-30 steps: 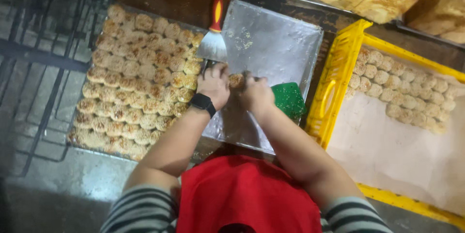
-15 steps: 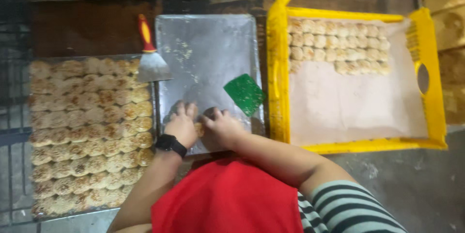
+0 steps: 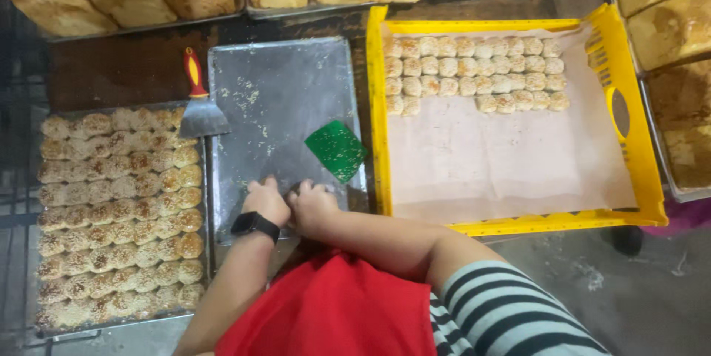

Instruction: The person organizes small baked rolls from a metal tray into a yellow plastic crate, using a green scraper and their hands to move and align them into rows.

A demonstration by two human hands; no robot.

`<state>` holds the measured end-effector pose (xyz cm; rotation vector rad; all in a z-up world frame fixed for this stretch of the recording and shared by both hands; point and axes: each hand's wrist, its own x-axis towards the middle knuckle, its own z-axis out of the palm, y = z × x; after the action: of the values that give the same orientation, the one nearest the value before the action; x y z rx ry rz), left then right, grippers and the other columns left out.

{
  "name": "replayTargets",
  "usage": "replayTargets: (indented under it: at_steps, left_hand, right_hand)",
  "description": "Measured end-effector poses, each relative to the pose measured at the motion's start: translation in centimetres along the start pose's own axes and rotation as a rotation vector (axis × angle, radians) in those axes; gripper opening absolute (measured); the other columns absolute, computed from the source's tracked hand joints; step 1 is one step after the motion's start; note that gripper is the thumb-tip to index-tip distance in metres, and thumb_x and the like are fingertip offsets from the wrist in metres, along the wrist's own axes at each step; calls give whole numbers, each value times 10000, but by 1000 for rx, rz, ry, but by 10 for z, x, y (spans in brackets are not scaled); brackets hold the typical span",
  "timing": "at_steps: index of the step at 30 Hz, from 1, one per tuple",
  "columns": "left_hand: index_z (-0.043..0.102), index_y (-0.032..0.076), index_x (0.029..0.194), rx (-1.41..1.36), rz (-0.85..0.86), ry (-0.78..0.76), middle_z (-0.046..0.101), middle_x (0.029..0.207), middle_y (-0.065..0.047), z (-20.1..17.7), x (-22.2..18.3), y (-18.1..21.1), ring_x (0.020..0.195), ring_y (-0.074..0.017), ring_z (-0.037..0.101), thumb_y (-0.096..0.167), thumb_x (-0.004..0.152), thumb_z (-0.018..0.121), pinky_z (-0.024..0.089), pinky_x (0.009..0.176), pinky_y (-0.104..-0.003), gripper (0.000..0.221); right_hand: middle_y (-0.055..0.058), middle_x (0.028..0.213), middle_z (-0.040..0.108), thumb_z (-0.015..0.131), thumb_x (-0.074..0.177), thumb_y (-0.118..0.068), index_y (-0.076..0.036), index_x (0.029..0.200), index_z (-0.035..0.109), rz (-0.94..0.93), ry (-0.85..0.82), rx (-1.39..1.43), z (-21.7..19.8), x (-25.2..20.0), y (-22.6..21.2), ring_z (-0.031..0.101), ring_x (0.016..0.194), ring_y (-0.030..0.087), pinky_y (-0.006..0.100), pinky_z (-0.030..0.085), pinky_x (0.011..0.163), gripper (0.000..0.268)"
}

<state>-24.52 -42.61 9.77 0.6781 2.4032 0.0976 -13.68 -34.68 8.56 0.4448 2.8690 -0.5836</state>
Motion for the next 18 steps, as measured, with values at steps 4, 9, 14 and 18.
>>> replayTargets:
  at_steps: [4,9,14,18]
  left_hand:
    - [481,86,1472,-97,-101,48,465,1413,-311,4,-19,10,1202,-500,590,288,871,710,505,1014,-514,674]
    - [407,94,1535,-79,-115,63,380,1480,-337,14,-31,5,1176,-504,612,310,878,705,517,1007,-507,752]
    - [403,137,1576,-41,-174,65,396,1514,-313,10,-44,-1,1194,-507,622,295,909,685,521,1026,-518,742]
    - [359,167,1586,-40,-180,72,309,1589,-279,0,-59,-19,1283,-463,567,328,753,838,493,1067,-489,974]
  right_hand:
    - [299,1233,571,642,939,-355,-68,1234,659,-78,-176,-115,17,-2,24,661,1003,475,561,564,851,412]
    - [302,1287,515,671,814,-284,-97,1222,654,-167,-237,-74,24,5,29,602,1103,464,481,586,832,450]
    - [248,1214,585,653,918,-275,-93,1110,726,-117,-182,145,-35,-8,25,610,1103,440,541,519,927,274]
    - [147,1105,699,868,740,-435,-101,1063,751,-274,45,459,-113,-19,68,625,1117,356,458,530,940,479]
